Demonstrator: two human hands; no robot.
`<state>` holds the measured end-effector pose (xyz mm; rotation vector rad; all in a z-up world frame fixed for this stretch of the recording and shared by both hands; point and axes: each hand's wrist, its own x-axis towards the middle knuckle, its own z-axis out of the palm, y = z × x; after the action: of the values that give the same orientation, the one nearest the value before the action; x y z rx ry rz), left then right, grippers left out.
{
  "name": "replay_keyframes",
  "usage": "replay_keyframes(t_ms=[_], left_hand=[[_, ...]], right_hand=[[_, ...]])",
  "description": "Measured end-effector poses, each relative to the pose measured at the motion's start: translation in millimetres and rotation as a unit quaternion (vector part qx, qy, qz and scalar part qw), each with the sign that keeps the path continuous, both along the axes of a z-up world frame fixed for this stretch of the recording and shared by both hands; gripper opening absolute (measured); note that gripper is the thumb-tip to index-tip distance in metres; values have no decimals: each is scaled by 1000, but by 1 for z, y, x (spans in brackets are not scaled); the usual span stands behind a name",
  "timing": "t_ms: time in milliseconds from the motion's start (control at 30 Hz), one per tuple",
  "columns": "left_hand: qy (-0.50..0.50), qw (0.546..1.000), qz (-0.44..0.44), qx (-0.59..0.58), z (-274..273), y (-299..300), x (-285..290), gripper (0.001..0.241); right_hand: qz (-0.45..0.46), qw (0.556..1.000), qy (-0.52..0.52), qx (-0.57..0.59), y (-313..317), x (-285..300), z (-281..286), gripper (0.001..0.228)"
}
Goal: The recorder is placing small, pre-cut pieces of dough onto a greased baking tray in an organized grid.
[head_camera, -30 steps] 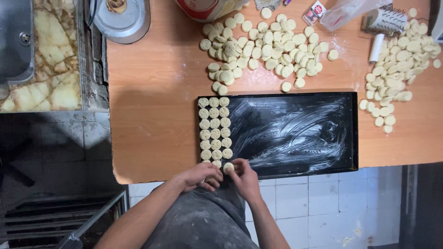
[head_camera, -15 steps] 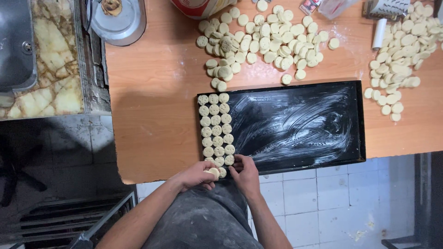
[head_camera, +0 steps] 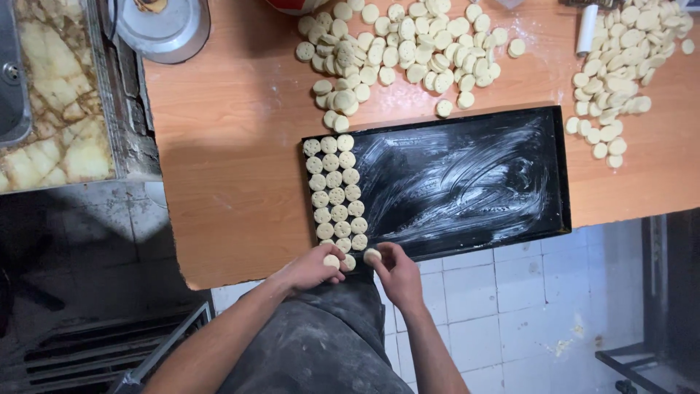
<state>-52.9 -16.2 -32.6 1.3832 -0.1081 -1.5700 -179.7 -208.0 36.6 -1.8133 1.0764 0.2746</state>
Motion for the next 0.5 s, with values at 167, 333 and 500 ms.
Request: replay_keyframes(t_ms=[167,333,500], left_hand=[[6,1000,-1,22,29,11,9,32],[36,999,32,15,18,22,2,28],[27,999,23,41,32,16,9,34]], right_hand=[[156,962,-161,-157,5,-4,7,30],[153,959,-118,-207,14,-3,5,22],[101,987,-71,-102,16,1,-20,28]])
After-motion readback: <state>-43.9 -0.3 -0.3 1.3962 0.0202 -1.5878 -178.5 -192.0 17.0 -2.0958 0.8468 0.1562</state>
